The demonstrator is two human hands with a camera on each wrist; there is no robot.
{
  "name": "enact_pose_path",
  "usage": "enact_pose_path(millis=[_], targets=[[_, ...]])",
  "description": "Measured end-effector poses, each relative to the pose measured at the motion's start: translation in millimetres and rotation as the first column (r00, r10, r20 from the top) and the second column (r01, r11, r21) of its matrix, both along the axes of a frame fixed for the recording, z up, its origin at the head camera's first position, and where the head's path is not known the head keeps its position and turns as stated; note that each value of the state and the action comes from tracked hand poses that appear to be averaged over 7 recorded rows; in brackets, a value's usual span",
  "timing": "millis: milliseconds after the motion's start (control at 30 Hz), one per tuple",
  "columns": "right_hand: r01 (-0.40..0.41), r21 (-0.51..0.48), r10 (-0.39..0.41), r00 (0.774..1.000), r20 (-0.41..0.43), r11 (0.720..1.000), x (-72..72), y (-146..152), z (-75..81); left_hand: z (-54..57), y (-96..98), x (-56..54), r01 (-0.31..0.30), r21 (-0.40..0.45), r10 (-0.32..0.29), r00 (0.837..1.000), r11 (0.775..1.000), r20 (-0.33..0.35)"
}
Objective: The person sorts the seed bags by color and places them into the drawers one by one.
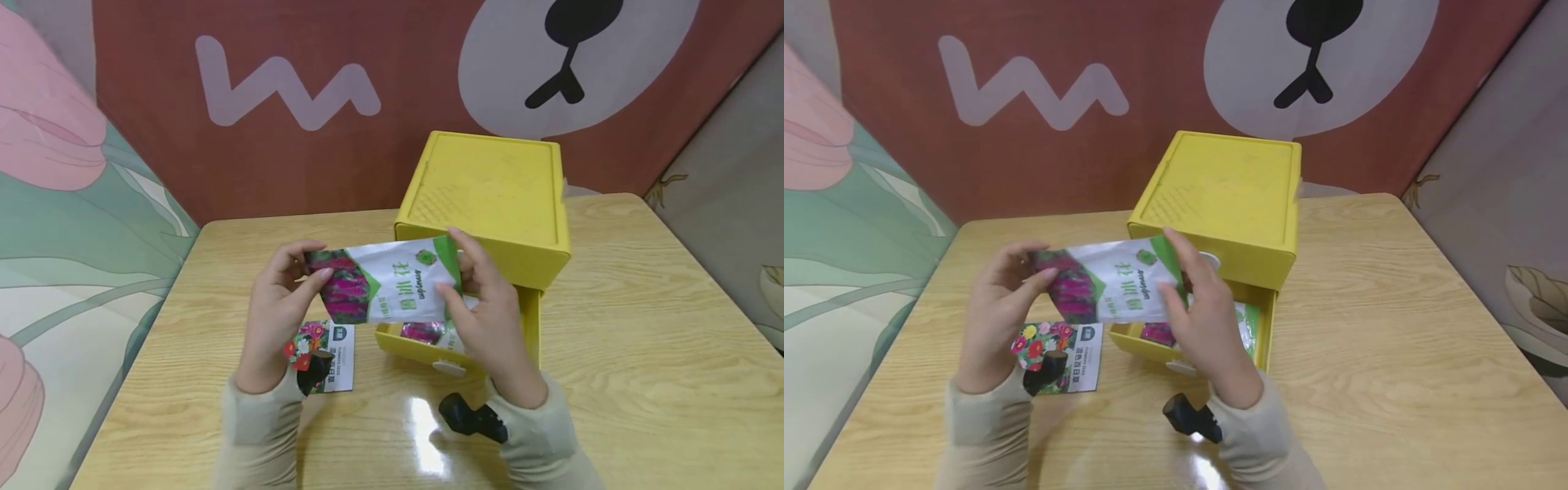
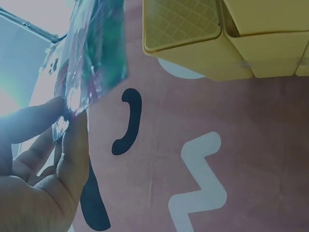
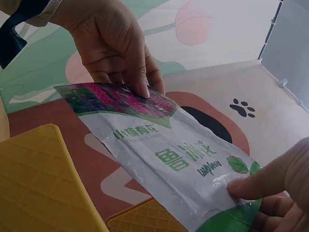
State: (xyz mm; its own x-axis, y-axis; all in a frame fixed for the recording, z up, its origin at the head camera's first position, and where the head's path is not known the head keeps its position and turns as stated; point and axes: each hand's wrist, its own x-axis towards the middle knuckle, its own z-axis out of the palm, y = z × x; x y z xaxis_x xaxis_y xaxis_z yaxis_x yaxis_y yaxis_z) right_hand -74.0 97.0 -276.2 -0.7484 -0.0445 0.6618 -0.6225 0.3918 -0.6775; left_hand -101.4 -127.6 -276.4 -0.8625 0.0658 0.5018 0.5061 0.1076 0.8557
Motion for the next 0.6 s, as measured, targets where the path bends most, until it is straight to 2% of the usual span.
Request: enact_pose_path(millis=[200,367,600], targets=[[0.026,-0.025,-0.026,1.0,0.003,0.999,1.2,5.1,0.3,-1.9,6.9,-3.8,-0.005,0.03,0.006,0.999,1.0,-0.038],[0.034,-0.045,-0.035,0.999,-0.026,0.998,1.6,9.4,0.6,-4.2,10.4,-5.2,-0.022,-0.003,0.022,0.999,1.0,-0.029],[0.041,-0.049,-0.042,0.999,-0.014,0.998,3.5,14.7,1.0,-6.3,14.2,-6.3,-0.035,-0.043,0.034,0.999,0.998,-0.023]])
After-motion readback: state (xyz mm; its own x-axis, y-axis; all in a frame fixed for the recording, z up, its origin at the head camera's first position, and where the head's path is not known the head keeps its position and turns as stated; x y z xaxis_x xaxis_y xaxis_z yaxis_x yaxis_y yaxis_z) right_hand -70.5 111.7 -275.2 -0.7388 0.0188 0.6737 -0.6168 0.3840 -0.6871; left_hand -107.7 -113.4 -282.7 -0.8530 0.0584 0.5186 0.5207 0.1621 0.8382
